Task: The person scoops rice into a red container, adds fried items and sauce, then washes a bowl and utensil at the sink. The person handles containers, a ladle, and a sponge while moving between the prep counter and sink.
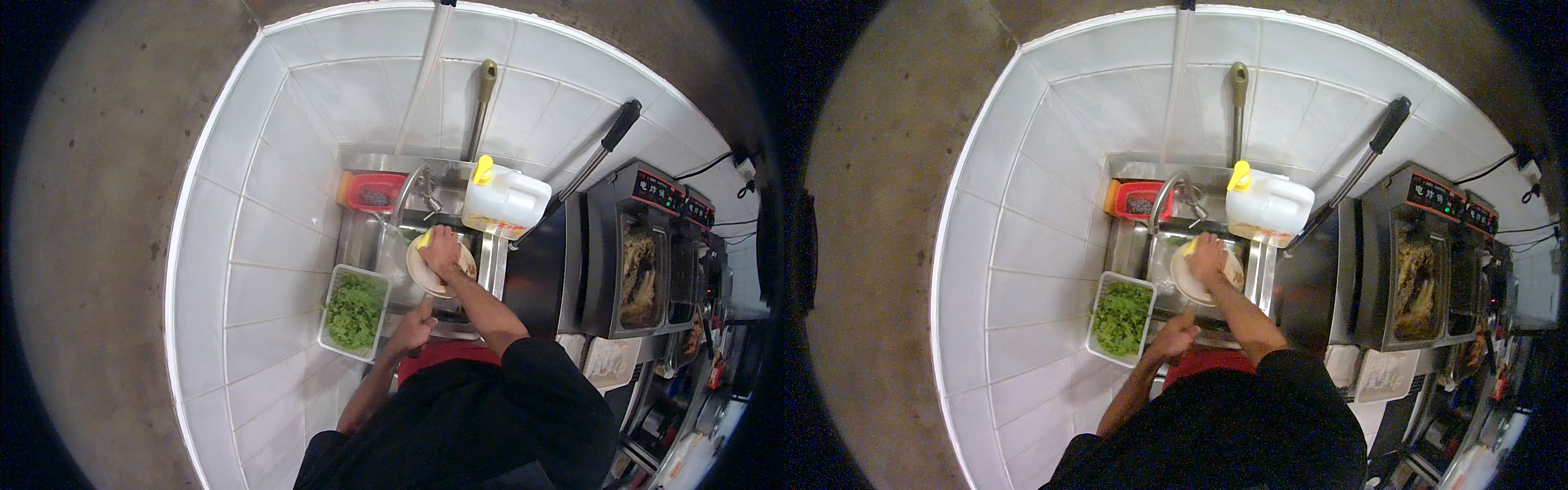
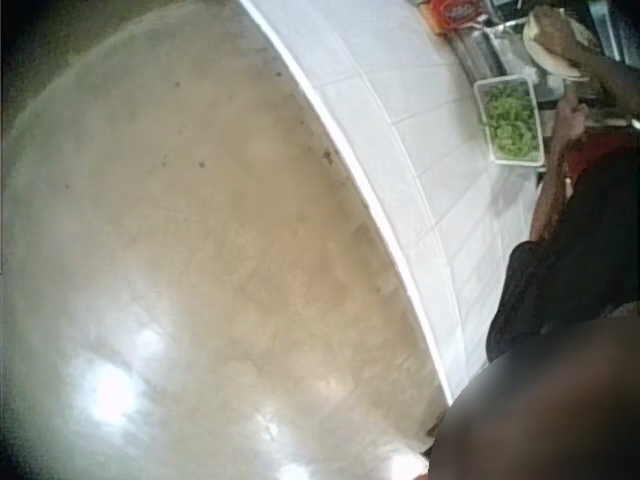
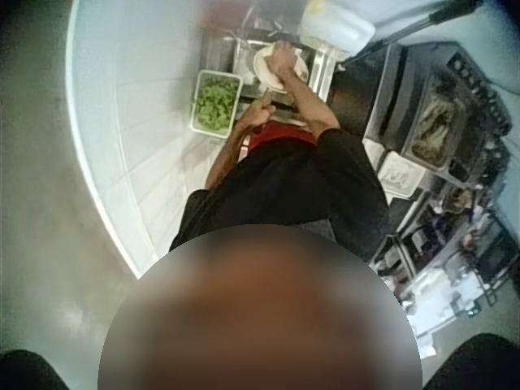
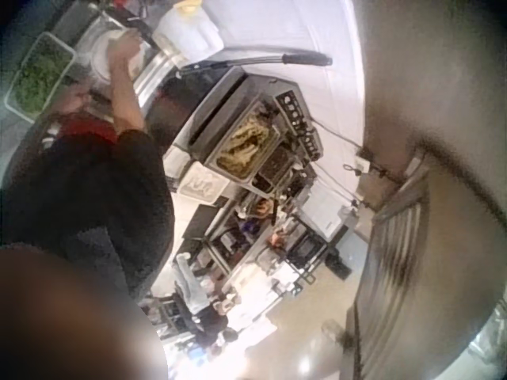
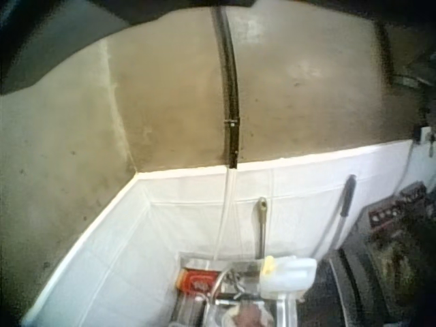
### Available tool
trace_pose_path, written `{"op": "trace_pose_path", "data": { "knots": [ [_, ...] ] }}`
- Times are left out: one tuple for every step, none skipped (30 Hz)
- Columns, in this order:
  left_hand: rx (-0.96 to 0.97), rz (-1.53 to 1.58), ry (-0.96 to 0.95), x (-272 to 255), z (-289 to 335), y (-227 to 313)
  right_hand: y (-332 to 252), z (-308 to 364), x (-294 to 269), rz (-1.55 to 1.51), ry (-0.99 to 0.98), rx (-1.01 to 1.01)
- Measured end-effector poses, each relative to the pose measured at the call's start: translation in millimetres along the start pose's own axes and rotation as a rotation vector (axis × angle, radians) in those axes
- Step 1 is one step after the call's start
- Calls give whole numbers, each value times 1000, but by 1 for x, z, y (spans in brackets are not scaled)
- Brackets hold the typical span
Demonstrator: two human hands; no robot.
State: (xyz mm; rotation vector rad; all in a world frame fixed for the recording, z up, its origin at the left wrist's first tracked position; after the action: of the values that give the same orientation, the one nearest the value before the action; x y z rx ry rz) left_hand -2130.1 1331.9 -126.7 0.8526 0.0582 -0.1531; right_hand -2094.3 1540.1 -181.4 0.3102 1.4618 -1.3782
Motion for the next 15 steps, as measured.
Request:
{"op": "trace_pose_path", "data": {
  "knots": [
    [47, -30, 29, 0, 1, 1, 0, -2, -2, -26, -15, 14],
    [14, -51, 9, -1, 1, 1, 2, -1, -4, -50, -29, 29],
    [91, -104, 43, -1, 2, 2, 2, 0, -2, -94, -182, -44],
    [83, -142, 33, -3, 1, 1, 1, 2, -1, -134, -263, -167],
    [86, -166, 49, -3, 2, -1, 0, 5, 1, -157, -344, -258],
    [88, -190, 66, -5, 3, -2, 1, 8, 3, -139, -459, -304],
    [114, -204, 105, -4, 1, -3, 2, 9, 4, -123, -412, -257],
    [127, -204, 115, -3, 1, -5, 3, 8, 2, -136, -280, -206],
    [139, -204, 126, -1, -1, -6, 6, 7, 2, -111, -188, -105],
    [133, -193, 114, 2, -1, -9, 8, 6, 1, -124, -105, -45],
    [127, -181, 106, 4, -2, -13, 11, 5, 0, -100, -20, 60],
    [134, -207, 135, 6, -2, -16, 15, 5, 0, -26, 12, 182],
    [144, -231, 164, 8, -3, -20, 18, 5, 0, 14, 72, 243],
    [156, -251, 192, 11, -5, -25, 22, 5, -1, 81, 158, 331],
    [154, -246, 178, 14, -6, -30, 26, 6, 1, 51, 173, 388]
  ]
}}
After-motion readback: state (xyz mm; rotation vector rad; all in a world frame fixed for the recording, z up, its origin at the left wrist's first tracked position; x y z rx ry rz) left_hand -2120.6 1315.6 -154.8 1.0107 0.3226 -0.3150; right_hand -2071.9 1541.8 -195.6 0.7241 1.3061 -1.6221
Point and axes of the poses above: each hand's wrist, its own z-axis away from the middle knuckle, its own x-axis out of the palm, y = z × x, the point moved 2 cm from there along -z, towards the middle knuckle, and after that the axes turned 8 degrees about -y, right-handed, at the moved point
